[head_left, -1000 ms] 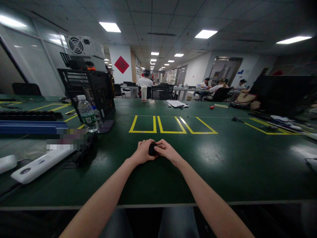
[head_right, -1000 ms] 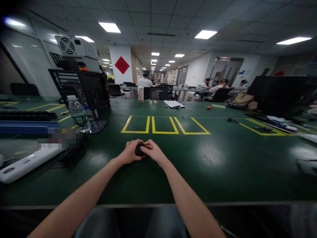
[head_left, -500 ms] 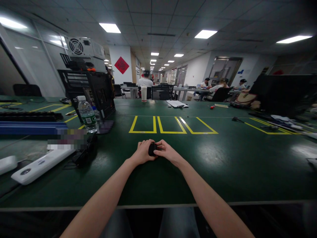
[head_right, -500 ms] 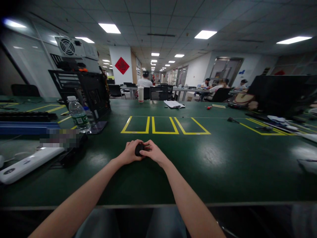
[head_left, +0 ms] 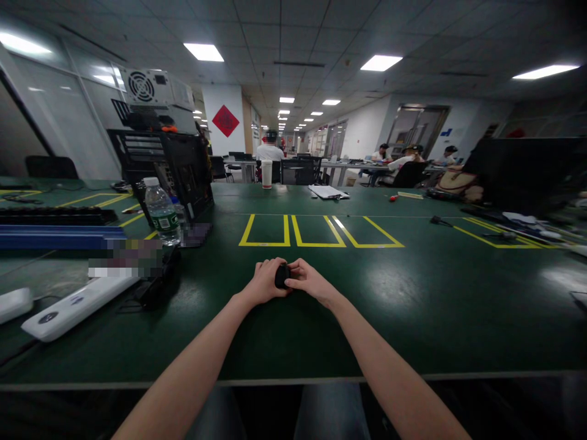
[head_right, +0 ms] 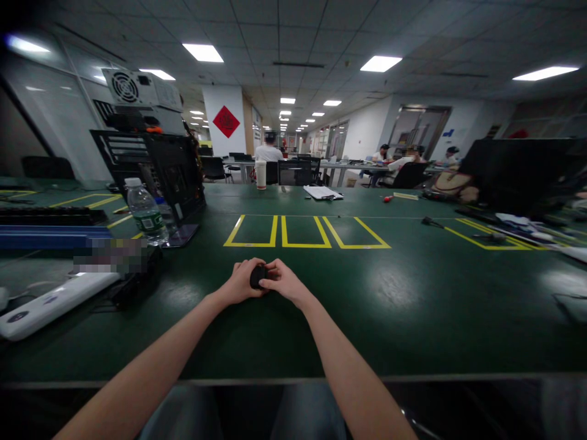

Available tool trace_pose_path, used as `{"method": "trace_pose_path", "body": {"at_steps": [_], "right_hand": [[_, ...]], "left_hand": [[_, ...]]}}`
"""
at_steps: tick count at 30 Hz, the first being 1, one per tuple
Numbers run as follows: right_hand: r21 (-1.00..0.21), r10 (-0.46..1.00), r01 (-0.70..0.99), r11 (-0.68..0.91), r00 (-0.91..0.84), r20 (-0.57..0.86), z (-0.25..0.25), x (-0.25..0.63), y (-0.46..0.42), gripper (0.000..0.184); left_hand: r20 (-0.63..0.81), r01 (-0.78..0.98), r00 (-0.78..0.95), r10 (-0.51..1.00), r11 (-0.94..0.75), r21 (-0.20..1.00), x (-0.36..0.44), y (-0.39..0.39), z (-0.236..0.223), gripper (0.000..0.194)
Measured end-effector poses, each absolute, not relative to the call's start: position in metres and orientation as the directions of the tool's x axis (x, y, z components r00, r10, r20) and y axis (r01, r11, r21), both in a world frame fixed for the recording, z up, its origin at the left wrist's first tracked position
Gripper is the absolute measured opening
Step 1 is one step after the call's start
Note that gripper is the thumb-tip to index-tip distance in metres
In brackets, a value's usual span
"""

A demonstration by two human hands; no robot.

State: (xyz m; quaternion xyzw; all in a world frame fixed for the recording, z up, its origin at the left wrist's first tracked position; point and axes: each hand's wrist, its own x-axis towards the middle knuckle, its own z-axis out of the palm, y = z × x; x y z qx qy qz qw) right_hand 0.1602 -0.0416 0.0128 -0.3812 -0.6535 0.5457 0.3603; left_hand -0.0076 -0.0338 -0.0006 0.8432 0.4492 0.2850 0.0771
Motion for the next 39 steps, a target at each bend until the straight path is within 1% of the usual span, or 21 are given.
{"method": "trace_pose_path", "body": {"at_steps": [5, 10, 12, 15, 18, 21, 23, 28, 32, 35, 39], "right_hand": [[-0.995, 0.905, 0.088, 0.045, -0.426, 0.004, 0.0162, 0.1579, -0.045, 0.028], [-0.993, 0.928, 0.121, -0.007, -0.369, -0.052, 0.0132, 0.1572, -0.0412, 0.033], [-0.989, 0.927, 0.143, 0.024, -0.374, -0.031, 0.0132, 0.1585, -0.0405, 0.032], [-0.988, 0.902, 0.125, 0.086, -0.432, 0.024, 0.0154, 0.1607, -0.042, 0.032], [-0.992, 0.894, 0.11, 0.065, -0.448, 0.009, 0.018, 0.1612, -0.0444, 0.034], [-0.993, 0.909, 0.102, 0.055, -0.417, 0.007, 0.0178, 0.1598, -0.0446, 0.027], [-0.994, 0.913, 0.087, 0.061, -0.408, 0.02, 0.0158, 0.1583, -0.0432, 0.026], [-0.994, 0.922, 0.107, 0.036, -0.388, -0.008, 0.0111, 0.1571, -0.0385, 0.032], [-0.991, 0.905, 0.098, 0.092, -0.423, 0.042, 0.0137, 0.1594, -0.04, 0.034], [-0.994, 0.887, 0.073, 0.078, -0.46, 0.036, 0.0171, 0.1607, -0.0434, 0.04], [-0.995, 0.903, 0.087, 0.058, -0.429, 0.015, 0.018, 0.1591, -0.0455, 0.028]], "left_hand": [[0.407, 0.696, 0.44, 0.8, -0.591, 0.409, -0.0076, -0.0359, 0.0026, 0.057], [0.394, 0.692, 0.445, 0.804, -0.588, 0.419, -0.0082, -0.0366, 0.0044, 0.056], [0.392, 0.693, 0.447, 0.804, -0.588, 0.417, -0.0085, -0.0371, 0.0053, 0.055], [0.387, 0.694, 0.449, 0.806, -0.587, 0.417, -0.0084, -0.0382, 0.0068, 0.054], [0.373, 0.696, 0.443, 0.816, -0.574, 0.43, -0.0079, -0.0392, 0.008, 0.054], [0.368, 0.699, 0.435, 0.822, -0.566, 0.437, -0.007, -0.039, 0.0077, 0.056], [0.376, 0.705, 0.432, 0.82, -0.567, 0.425, -0.0062, -0.0381, 0.0064, 0.057], [0.41, 0.714, 0.433, 0.803, -0.583, 0.387, -0.0058, -0.0349, 0.0018, 0.058], [0.405, 0.71, 0.431, 0.806, -0.58, 0.399, -0.0063, -0.0347, 0.0013, 0.057], [0.382, 0.718, 0.42, 0.823, -0.559, 0.414, -0.0062, -0.0357, 0.0027, 0.055], [0.39, 0.706, 0.432, 0.813, -0.574, 0.415, -0.0063, -0.0371, 0.0048, 0.057]]}}
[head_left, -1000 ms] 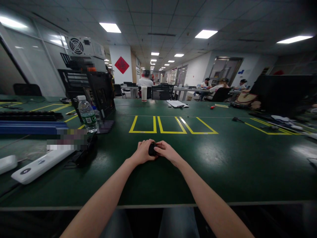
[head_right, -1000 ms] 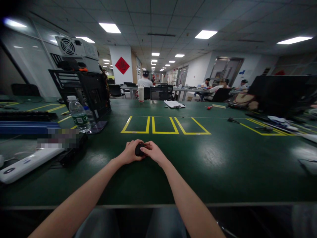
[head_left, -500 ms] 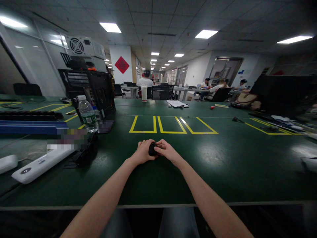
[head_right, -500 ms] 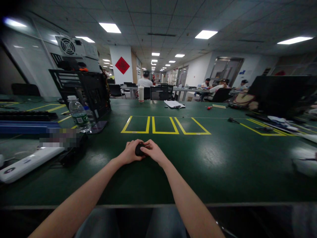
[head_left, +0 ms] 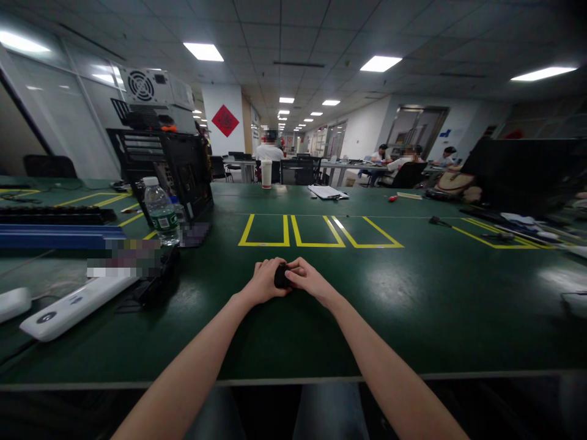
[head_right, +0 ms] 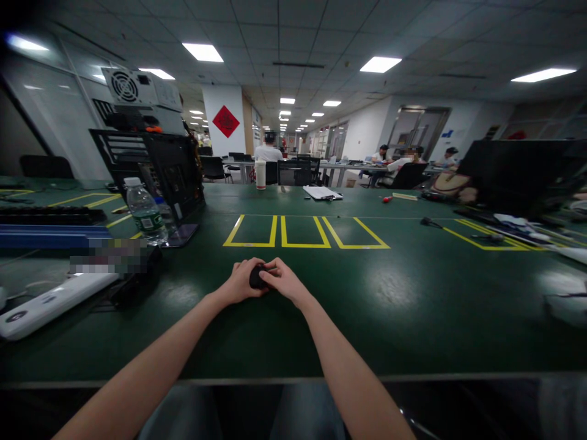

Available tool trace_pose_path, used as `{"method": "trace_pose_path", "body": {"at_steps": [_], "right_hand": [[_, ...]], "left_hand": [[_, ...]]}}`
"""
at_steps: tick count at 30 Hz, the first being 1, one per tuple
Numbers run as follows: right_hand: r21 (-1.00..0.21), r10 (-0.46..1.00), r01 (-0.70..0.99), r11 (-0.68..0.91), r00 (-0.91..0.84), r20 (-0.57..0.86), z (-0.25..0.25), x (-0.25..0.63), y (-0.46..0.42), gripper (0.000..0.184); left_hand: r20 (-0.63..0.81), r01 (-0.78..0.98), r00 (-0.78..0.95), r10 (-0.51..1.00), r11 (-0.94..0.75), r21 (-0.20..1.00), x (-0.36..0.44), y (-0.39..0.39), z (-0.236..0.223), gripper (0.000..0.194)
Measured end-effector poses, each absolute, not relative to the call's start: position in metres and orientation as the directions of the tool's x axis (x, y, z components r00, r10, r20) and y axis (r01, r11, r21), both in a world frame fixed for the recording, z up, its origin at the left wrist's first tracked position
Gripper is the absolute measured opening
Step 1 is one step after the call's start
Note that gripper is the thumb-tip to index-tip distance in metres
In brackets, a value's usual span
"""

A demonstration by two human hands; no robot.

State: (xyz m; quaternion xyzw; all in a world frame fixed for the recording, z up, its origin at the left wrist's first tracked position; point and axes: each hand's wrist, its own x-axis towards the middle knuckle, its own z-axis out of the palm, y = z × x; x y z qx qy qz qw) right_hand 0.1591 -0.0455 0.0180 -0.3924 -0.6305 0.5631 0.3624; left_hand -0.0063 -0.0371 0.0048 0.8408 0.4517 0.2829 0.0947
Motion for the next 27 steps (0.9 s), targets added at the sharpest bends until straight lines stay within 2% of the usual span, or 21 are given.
{"method": "trace_pose_path", "body": {"at_steps": [8, 14, 20, 27], "right_hand": [[-0.987, 0.923, 0.158, 0.011, -0.381, -0.05, 0.0169, 0.1593, -0.043, 0.03], [-0.992, 0.889, 0.098, 0.08, -0.457, 0.026, 0.0178, 0.1617, -0.0443, 0.04], [-0.996, 0.912, 0.052, 0.068, -0.409, 0.041, 0.0159, 0.1569, -0.0435, 0.029], [-0.988, 0.922, 0.152, 0.028, -0.387, -0.033, 0.0144, 0.1585, -0.0418, 0.03]], "left_hand": [[0.376, 0.699, 0.429, 0.822, -0.565, 0.439, -0.0068, -0.0378, 0.0055, 0.056], [0.376, 0.71, 0.432, 0.82, -0.566, 0.419, -0.0067, -0.037, 0.0052, 0.053], [0.37, 0.721, 0.425, 0.826, -0.556, 0.413, -0.005, -0.0387, 0.0076, 0.056], [0.385, 0.707, 0.421, 0.821, -0.563, 0.428, -0.0059, -0.0367, 0.0044, 0.057]]}}
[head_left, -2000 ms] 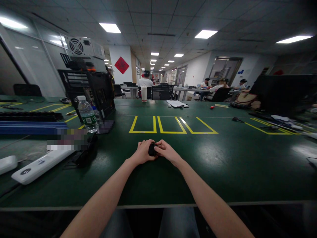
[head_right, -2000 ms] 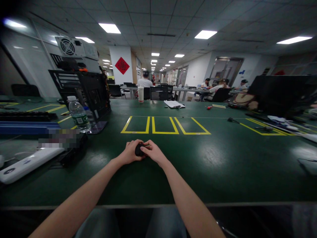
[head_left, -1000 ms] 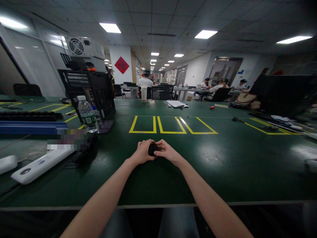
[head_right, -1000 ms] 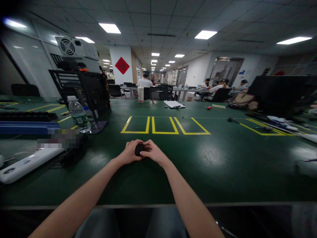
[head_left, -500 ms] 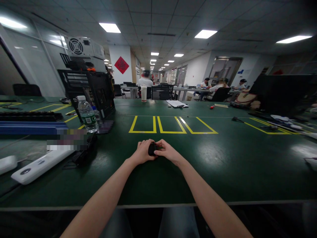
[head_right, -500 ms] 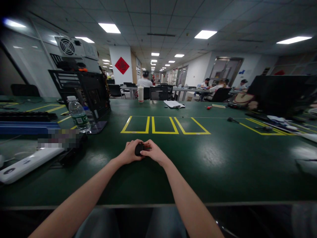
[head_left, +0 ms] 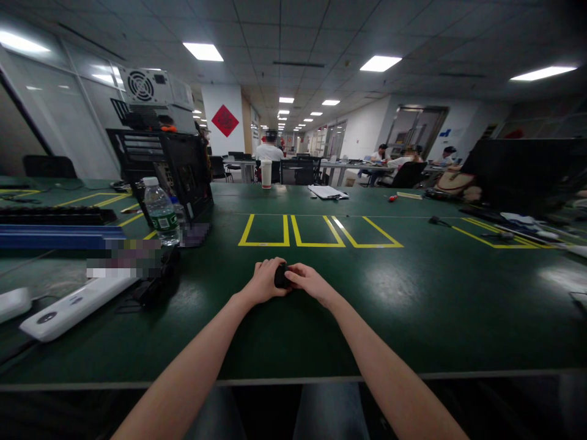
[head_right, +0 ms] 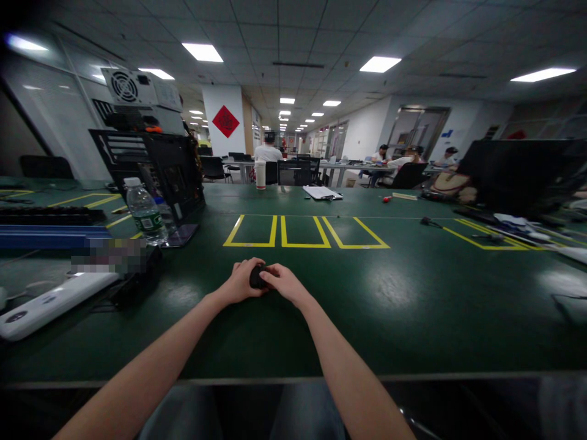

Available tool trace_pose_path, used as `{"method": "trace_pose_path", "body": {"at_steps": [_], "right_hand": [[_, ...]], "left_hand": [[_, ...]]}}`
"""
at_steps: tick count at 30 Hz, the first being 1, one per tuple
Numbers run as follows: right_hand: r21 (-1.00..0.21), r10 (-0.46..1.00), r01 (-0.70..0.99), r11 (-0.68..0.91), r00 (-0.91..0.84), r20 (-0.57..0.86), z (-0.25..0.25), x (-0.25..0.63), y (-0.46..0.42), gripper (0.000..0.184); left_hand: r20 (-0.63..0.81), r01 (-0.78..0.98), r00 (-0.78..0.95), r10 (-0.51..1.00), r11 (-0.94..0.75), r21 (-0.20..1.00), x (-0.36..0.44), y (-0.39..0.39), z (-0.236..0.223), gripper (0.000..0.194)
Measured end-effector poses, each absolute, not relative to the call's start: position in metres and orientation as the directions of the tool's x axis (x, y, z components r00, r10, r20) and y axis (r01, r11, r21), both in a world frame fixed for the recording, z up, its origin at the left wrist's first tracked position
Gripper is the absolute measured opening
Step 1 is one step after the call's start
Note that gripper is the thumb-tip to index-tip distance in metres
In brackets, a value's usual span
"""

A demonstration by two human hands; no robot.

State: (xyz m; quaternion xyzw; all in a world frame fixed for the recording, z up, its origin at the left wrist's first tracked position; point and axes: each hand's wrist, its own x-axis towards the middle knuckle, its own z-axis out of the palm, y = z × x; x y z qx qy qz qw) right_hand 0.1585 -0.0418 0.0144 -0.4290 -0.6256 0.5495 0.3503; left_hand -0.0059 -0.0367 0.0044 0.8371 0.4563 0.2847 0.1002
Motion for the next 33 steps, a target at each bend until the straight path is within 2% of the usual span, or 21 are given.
{"method": "trace_pose_path", "body": {"at_steps": [5, 10, 17, 23, 28, 33], "right_hand": [[-0.978, 0.904, 0.161, 0.133, -0.424, 0.053, 0.019, 0.161, -0.0457, 0.033], [-0.987, 0.913, 0.131, 0.094, -0.408, 0.033, 0.0199, 0.1586, -0.0479, 0.024], [-0.984, 0.92, 0.168, 0.056, -0.391, -0.015, 0.0128, 0.158, -0.0413, 0.033], [-0.986, 0.889, 0.129, 0.103, -0.457, 0.033, 0.0157, 0.1602, -0.0436, 0.036], [-0.993, 0.898, 0.11, 0.041, -0.44, -0.012, 0.0152, 0.1588, -0.0444, 0.029], [-0.994, 0.909, 0.111, 0.016, -0.415, -0.031, 0.0132, 0.1577, -0.0415, 0.032]], "left_hand": [[0.39, 0.71, 0.419, 0.82, -0.563, 0.423, -0.0067, -0.0345, 0.0016, 0.055], [0.403, 0.686, 0.442, 0.801, -0.592, 0.424, -0.0078, -0.0355, 0.0032, 0.056], [0.407, 0.695, 0.439, 0.801, -0.59, 0.41, -0.0073, -0.0361, 0.0029, 0.057], [0.406, 0.711, 0.432, 0.805, -0.581, 0.397, -0.0071, -0.0351, 0.0013, 0.054], [0.401, 0.703, 0.435, 0.806, -0.582, 0.408, -0.0074, -0.0358, 0.0032, 0.058], [0.409, 0.69, 0.437, 0.801, -0.591, 0.418, -0.0082, -0.0349, 0.0021, 0.057]]}}
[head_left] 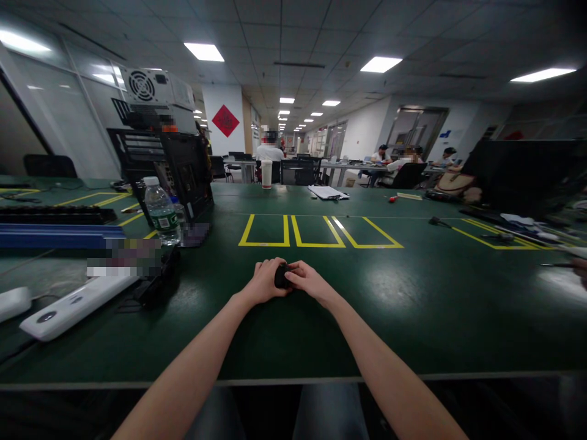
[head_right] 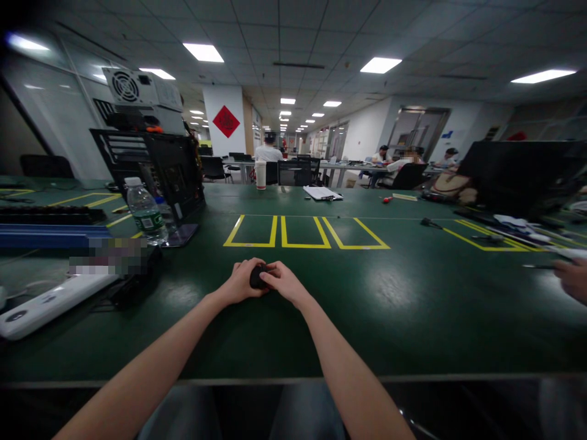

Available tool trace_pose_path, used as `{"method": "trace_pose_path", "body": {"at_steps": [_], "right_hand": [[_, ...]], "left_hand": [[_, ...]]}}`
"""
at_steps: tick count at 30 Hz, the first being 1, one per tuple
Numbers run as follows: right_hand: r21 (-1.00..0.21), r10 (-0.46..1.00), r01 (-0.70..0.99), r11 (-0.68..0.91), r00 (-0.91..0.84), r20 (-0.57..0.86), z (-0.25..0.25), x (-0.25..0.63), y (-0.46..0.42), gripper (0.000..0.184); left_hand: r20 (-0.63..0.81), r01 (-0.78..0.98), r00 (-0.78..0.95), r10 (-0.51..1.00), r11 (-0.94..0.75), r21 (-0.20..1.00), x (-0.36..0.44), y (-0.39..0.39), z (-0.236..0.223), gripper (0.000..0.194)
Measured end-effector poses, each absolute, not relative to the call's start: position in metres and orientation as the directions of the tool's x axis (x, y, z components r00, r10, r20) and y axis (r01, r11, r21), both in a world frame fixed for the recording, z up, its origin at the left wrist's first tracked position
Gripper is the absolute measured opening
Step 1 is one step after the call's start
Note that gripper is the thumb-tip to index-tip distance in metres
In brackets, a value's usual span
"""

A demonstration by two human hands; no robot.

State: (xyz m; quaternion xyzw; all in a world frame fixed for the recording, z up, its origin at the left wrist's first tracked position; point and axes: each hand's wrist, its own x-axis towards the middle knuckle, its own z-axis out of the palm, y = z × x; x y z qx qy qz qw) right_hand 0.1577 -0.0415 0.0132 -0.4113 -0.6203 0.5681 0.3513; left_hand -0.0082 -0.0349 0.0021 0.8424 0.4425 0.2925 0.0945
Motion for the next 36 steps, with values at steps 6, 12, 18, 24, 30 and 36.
{"method": "trace_pose_path", "body": {"at_steps": [6, 12, 18, 24, 30, 36], "right_hand": [[-0.99, 0.89, 0.113, 0.087, -0.456, 0.026, 0.0149, 0.162, -0.0413, 0.034], [-0.997, 0.886, 0.06, 0.043, -0.463, 0.01, 0.0138, 0.1609, -0.0426, 0.031], [-0.998, 0.914, 0.051, 0.02, -0.406, -0.002, 0.0115, 0.1551, -0.0398, 0.034], [-0.991, 0.902, 0.115, 0.066, -0.431, 0.01, 0.0182, 0.1597, -0.0435, 0.034], [-0.993, 0.896, 0.102, 0.063, -0.444, 0.011, 0.0137, 0.1597, -0.0431, 0.032], [-0.994, 0.913, 0.107, 0.006, -0.406, -0.038, 0.0136, 0.1576, -0.0422, 0.031]], "left_hand": [[0.421, 0.687, 0.446, 0.79, -0.603, 0.405, -0.0082, -0.0337, -0.0001, 0.056], [0.422, 0.692, 0.444, 0.79, -0.602, 0.398, -0.0081, -0.0331, -0.0003, 0.057], [0.425, 0.714, 0.436, 0.793, -0.592, 0.374, -0.0065, -0.033, -0.0012, 0.057], [0.411, 0.712, 0.435, 0.801, -0.586, 0.388, -0.0069, -0.0338, 0.0003, 0.057], [0.376, 0.707, 0.433, 0.82, -0.567, 0.422, -0.0067, -0.0373, 0.0056, 0.057], [0.389, 0.698, 0.432, 0.814, -0.575, 0.428, -0.0067, -0.0379, 0.0061, 0.057]]}}
